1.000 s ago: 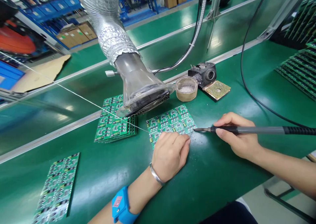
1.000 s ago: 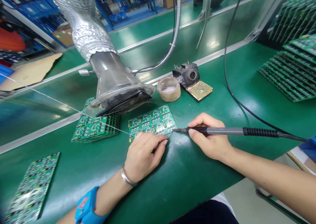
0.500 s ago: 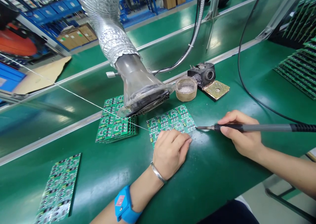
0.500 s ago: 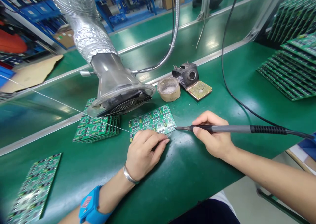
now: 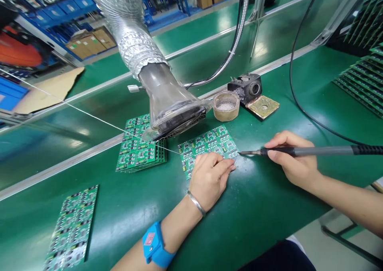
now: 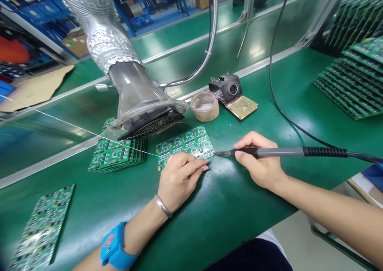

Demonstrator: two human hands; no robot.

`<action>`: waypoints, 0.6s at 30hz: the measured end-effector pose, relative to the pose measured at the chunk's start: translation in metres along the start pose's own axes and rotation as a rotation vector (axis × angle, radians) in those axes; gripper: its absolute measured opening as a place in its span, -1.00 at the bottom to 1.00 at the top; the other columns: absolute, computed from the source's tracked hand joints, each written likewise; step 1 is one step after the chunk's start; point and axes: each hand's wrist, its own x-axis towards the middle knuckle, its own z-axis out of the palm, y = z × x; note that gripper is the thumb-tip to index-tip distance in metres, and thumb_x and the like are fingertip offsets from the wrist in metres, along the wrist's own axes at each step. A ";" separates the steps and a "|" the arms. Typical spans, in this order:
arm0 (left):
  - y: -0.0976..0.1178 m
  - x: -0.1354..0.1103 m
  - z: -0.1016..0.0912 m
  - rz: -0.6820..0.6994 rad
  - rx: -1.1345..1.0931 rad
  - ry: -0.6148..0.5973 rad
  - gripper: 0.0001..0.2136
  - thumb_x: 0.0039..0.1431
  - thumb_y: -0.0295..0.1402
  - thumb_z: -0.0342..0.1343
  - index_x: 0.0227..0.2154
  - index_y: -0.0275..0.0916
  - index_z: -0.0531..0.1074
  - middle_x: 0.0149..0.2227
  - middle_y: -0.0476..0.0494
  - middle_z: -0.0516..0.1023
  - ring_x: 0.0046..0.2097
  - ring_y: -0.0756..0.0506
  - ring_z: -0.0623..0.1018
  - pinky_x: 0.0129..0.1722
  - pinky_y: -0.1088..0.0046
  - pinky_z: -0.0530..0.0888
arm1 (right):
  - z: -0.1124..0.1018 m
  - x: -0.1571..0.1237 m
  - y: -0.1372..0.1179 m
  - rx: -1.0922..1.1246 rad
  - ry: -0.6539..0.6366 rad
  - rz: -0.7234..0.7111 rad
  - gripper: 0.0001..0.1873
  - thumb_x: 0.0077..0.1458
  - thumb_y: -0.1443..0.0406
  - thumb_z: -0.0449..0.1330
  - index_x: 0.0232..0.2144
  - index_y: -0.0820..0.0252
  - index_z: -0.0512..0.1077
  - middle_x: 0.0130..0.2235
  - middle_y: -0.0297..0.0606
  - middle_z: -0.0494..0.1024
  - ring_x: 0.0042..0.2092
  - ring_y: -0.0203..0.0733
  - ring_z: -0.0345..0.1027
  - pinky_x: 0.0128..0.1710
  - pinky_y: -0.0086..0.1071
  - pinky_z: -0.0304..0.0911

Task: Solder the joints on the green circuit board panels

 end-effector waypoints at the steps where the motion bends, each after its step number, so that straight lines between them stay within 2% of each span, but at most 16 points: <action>1: 0.000 0.000 0.000 0.003 0.001 -0.002 -0.89 0.18 -0.35 0.10 -0.31 -0.15 0.53 -0.47 -0.02 0.44 -0.38 0.02 0.40 -0.32 0.42 0.28 | 0.000 0.000 0.000 -0.005 -0.003 -0.004 -0.93 -0.06 0.38 0.21 -0.50 0.09 0.40 -0.53 -0.34 0.40 -0.53 -0.27 0.22 -0.59 -0.37 0.14; 8: -0.001 0.002 0.002 0.011 0.023 -0.012 -0.89 0.18 -0.35 0.11 -0.31 -0.16 0.54 -0.47 -0.02 0.43 -0.40 0.02 0.38 -0.34 0.43 0.27 | 0.000 -0.001 0.000 -0.027 -0.018 -0.023 -0.90 -0.06 0.40 0.20 -0.49 0.08 0.40 -0.51 -0.34 0.40 -0.52 -0.27 0.24 -0.57 -0.36 0.14; 13: 0.001 0.002 0.003 0.022 0.024 0.010 -0.90 0.16 -0.35 0.12 -0.32 -0.16 0.53 -0.48 -0.01 0.43 -0.41 0.02 0.39 -0.35 0.43 0.29 | -0.001 -0.001 0.001 0.058 -0.004 -0.032 -0.90 -0.05 0.40 0.19 -0.47 0.08 0.42 -0.53 -0.36 0.39 -0.55 -0.29 0.20 -0.59 -0.37 0.08; 18: -0.001 0.002 -0.008 0.036 0.043 0.068 -0.90 0.17 -0.37 0.12 -0.28 -0.19 0.50 -0.44 -0.01 0.47 -0.39 0.05 0.45 -0.38 0.52 0.37 | -0.002 0.000 0.000 0.121 0.026 -0.040 -0.91 -0.03 0.39 0.18 -0.46 0.09 0.42 -0.55 -0.37 0.38 -0.57 -0.29 0.19 -0.63 -0.38 0.04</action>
